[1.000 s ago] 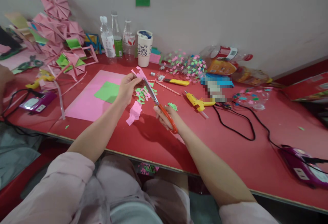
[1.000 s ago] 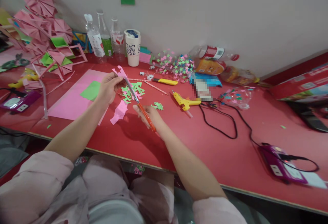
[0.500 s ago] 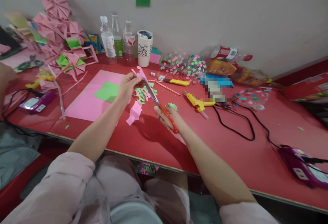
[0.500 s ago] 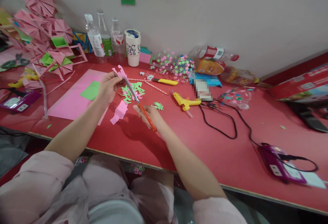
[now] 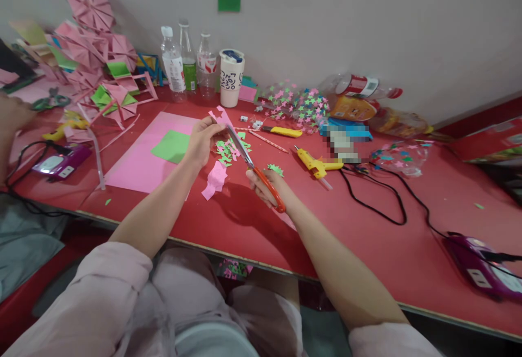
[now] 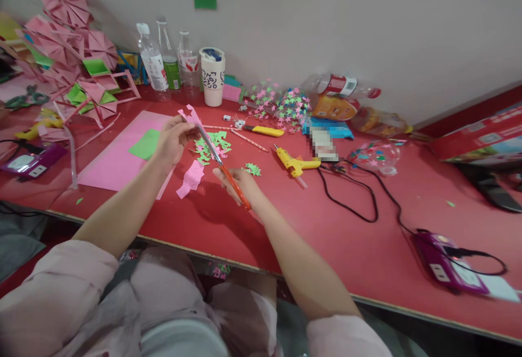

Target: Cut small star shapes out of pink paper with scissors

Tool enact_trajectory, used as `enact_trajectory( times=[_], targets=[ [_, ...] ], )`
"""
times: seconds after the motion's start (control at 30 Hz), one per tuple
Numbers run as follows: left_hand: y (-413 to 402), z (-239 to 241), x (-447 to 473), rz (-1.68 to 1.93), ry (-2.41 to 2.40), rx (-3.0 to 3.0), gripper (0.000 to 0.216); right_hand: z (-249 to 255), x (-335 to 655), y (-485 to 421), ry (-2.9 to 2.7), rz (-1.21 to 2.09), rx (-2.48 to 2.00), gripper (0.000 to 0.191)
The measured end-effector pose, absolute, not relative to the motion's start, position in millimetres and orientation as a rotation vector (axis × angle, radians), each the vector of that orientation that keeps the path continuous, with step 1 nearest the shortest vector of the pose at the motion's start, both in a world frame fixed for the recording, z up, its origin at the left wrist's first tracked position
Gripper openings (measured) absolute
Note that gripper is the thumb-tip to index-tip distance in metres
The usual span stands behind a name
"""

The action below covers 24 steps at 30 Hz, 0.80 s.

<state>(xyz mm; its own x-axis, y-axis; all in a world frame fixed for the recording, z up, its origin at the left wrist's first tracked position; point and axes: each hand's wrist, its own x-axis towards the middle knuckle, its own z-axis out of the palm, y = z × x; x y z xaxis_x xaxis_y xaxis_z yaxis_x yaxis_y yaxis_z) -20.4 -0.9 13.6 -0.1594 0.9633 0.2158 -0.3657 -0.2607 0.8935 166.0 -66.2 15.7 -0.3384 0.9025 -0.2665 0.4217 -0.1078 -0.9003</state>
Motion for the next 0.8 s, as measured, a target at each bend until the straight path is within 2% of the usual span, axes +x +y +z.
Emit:
enact_trajectory(
  times=[0.2, 0.8],
  targets=[
    [0.2, 12.9, -21.5, 1.647, 0.855, 0.991, 0.015, 15.1, 167.7, -66.2, -1.762, 1.502, -1.356, 0.045],
    [-6.0, 9.5, -4.3, 1.6, 0.824, 0.867, 0.01, 15.9, 158.6, -78.4, -1.693, 1.463, -1.31, 0.044]
  ],
)
